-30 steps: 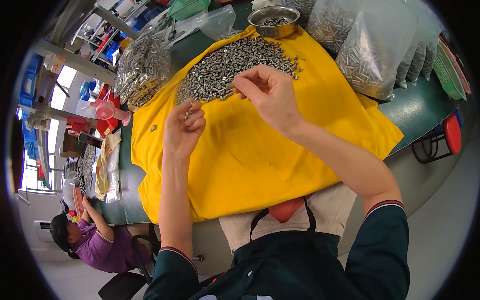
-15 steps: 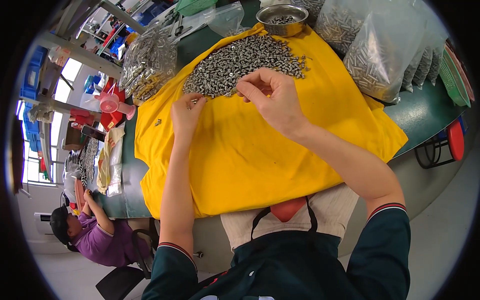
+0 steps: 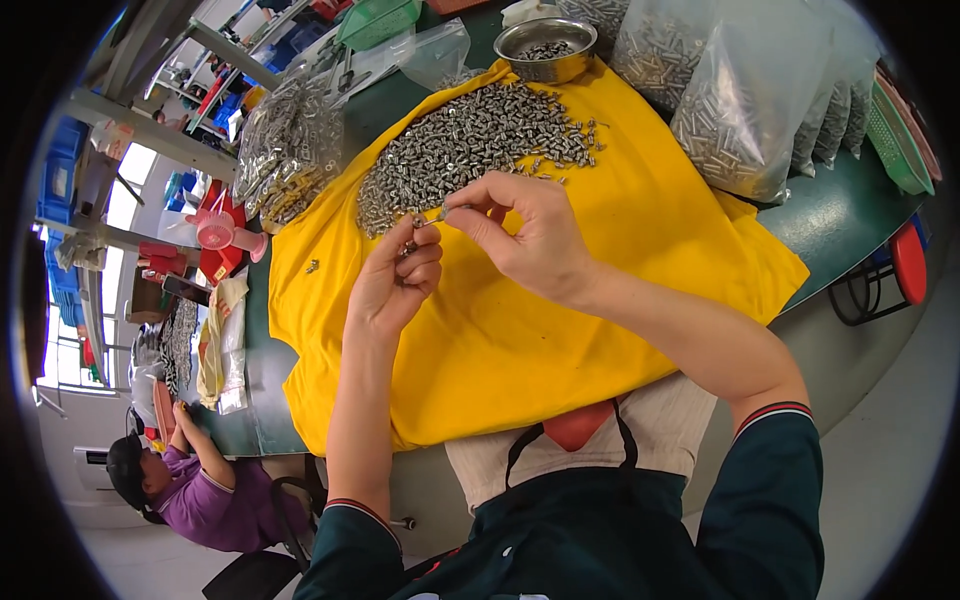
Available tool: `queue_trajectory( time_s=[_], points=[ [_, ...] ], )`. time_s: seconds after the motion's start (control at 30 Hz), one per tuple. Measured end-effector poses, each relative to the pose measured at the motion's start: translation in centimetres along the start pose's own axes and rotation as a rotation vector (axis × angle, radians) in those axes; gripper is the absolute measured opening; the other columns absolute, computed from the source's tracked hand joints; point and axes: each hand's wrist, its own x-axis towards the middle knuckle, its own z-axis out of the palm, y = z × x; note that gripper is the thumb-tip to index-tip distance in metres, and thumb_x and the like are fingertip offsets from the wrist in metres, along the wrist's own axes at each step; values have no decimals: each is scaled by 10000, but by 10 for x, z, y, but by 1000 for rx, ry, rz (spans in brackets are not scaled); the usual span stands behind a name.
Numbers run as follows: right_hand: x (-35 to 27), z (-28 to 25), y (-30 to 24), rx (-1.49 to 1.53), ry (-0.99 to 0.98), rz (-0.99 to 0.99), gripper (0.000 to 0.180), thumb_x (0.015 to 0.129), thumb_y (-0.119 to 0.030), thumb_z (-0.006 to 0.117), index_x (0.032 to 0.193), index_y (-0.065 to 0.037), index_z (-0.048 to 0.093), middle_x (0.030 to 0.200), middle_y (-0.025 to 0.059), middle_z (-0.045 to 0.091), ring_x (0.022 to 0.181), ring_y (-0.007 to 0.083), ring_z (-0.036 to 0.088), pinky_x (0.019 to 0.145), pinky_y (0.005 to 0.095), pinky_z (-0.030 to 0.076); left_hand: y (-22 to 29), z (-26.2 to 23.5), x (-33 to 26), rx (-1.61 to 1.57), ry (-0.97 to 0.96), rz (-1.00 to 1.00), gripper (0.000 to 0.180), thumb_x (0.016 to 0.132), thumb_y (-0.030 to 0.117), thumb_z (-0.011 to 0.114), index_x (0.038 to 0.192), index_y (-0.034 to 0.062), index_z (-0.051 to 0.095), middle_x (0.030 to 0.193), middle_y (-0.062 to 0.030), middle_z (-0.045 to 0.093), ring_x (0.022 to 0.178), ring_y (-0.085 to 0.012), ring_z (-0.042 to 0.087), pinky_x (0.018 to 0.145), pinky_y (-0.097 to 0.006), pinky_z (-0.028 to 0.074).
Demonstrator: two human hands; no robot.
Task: Manually inspecting and sorting small metal hardware components on a yellow cloth at a workstation.
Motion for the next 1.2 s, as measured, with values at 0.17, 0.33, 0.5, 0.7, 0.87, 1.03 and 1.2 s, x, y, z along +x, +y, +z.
queue_trajectory(
  time_s=[0.17, 0.33, 0.5, 0.7, 0.87, 1.03, 1.2],
  points=[
    [1, 3, 0, 6, -1, 15, 82, 737, -11, 624, 816, -4, 605, 705, 28, 594, 610, 72, 532, 573, 194, 423, 0, -6, -1, 111, -18, 10, 91, 831, 120, 531, 821, 30, 521, 772, -50, 542, 498, -25, 299, 434, -154, 241],
    [1, 4, 1, 8, -8, 30, 79, 738, -13, 624, 814, -4, 604, 712, 29, 599, 614, 73, 536, 571, 195, 424, -2, -4, 0, 169, -2, 61, 73, 823, 102, 537, 815, 30, 536, 781, -57, 556, 495, -21, 293, 437, -152, 241],
    [0, 7, 6, 47, 25, 27, 55, 734, -56, 622, 780, -26, 616, 699, 36, 617, 561, 86, 523, 527, 210, 416, 0, -7, -2, 247, -20, 96, 76, 836, 102, 525, 835, 29, 507, 804, -56, 532, 507, -16, 292, 446, -144, 253],
    [3, 5, 9, 237, 121, 196, 51, 757, -68, 610, 785, -26, 617, 699, 14, 613, 604, 64, 533, 565, 198, 421, 0, -2, -1, 247, 1, 110, 142, 838, 92, 517, 961, 20, 513, 807, -41, 509, 531, -27, 304, 458, -137, 253],
    [0, 6, 3, 132, 58, 102, 57, 745, -59, 617, 787, -20, 617, 691, 24, 610, 591, 71, 534, 548, 200, 422, 1, -5, 0, 281, -30, 92, 183, 845, 98, 515, 1012, 24, 524, 795, -38, 544, 512, -24, 308, 453, -149, 252],
    [1, 4, 2, 63, 41, 30, 60, 732, -50, 625, 782, -18, 618, 695, 38, 615, 562, 80, 526, 527, 204, 420, -1, -5, 1, 263, -76, 79, 119, 850, 131, 520, 931, 45, 535, 782, -39, 556, 499, -26, 307, 439, -149, 247],
    [5, 8, 3, 48, 21, 11, 58, 727, -42, 626, 780, -21, 617, 696, 41, 618, 557, 85, 530, 519, 205, 419, 2, -6, 0, 248, -103, 94, 75, 843, 137, 534, 866, 65, 531, 772, -46, 564, 486, -26, 313, 427, -149, 241]
  ],
)
